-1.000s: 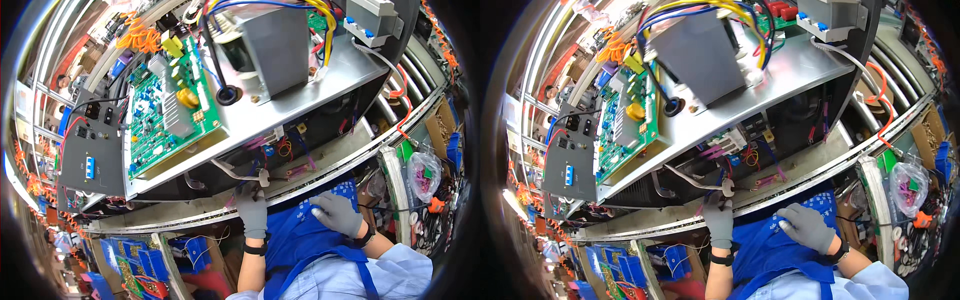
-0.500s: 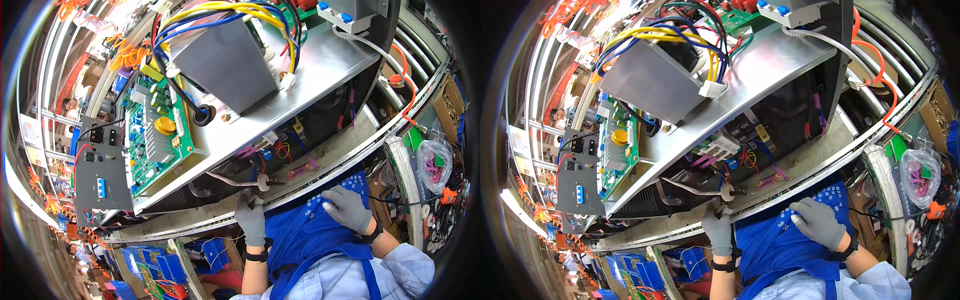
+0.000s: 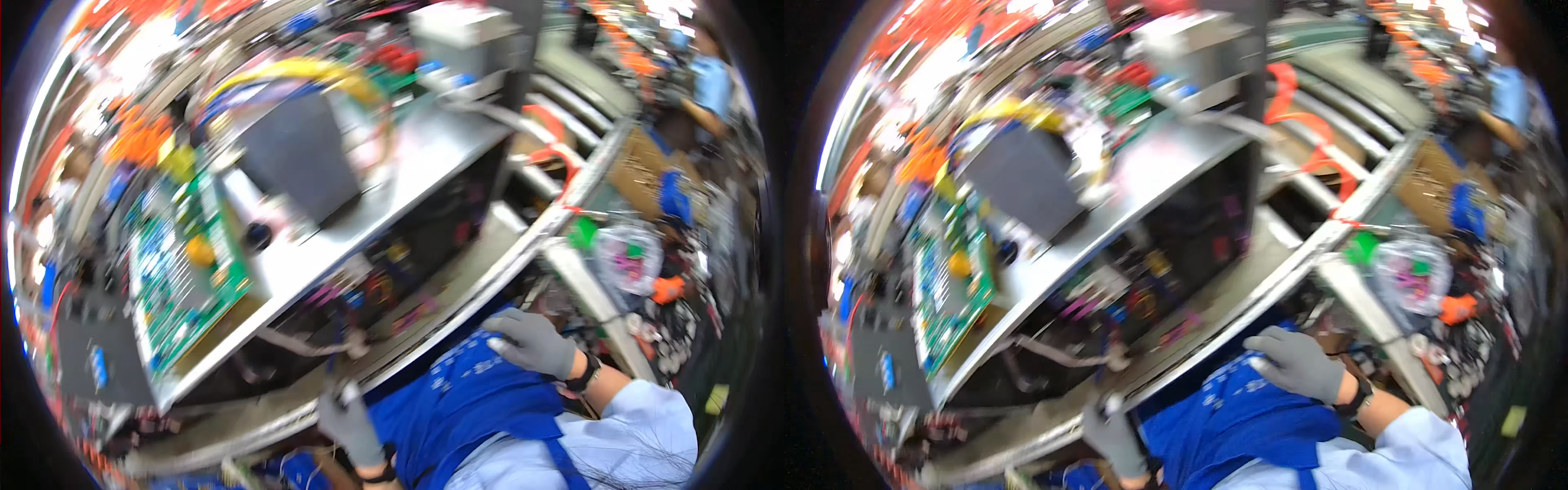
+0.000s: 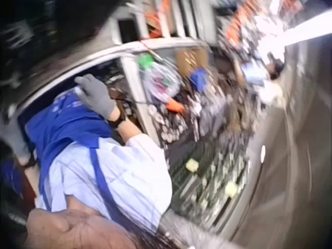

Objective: Assembling and wiring electronic components inside a power inverter chassis on an assembly line.

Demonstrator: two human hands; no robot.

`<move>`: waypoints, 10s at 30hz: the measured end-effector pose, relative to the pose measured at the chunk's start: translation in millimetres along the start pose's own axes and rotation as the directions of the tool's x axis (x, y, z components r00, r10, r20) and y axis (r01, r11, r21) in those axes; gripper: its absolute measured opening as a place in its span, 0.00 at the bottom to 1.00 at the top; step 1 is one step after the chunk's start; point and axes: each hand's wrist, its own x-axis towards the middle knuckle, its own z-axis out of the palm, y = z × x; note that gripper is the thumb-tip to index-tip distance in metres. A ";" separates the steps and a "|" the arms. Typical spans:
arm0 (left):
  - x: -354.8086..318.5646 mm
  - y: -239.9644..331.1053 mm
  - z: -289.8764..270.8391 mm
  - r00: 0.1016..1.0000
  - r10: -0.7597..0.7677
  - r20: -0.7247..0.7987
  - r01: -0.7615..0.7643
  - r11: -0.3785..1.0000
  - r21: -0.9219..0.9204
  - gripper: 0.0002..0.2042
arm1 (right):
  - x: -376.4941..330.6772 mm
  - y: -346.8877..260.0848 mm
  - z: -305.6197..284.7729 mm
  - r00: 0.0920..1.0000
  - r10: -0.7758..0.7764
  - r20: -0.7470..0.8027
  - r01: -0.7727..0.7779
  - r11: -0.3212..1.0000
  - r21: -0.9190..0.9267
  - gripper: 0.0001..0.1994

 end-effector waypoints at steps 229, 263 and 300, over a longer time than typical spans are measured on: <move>46.7 140.0 211.4 0.836 0.076 0.544 0.185 0.894 -0.408 0.07 | -46.8 28.3 -64.5 0.867 0.336 0.368 -0.489 0.428 0.760 0.45; 56.2 130.8 147.7 0.945 0.304 0.120 0.003 0.359 -0.933 0.19 | -13.3 -57.5 -56.9 0.827 0.041 0.560 -0.559 -0.047 0.828 0.37; 53.5 152.3 166.5 0.989 0.004 0.148 0.147 0.104 -0.984 0.08 | 24.4 -77.0 -77.4 0.837 0.090 0.539 -0.547 0.113 0.830 0.38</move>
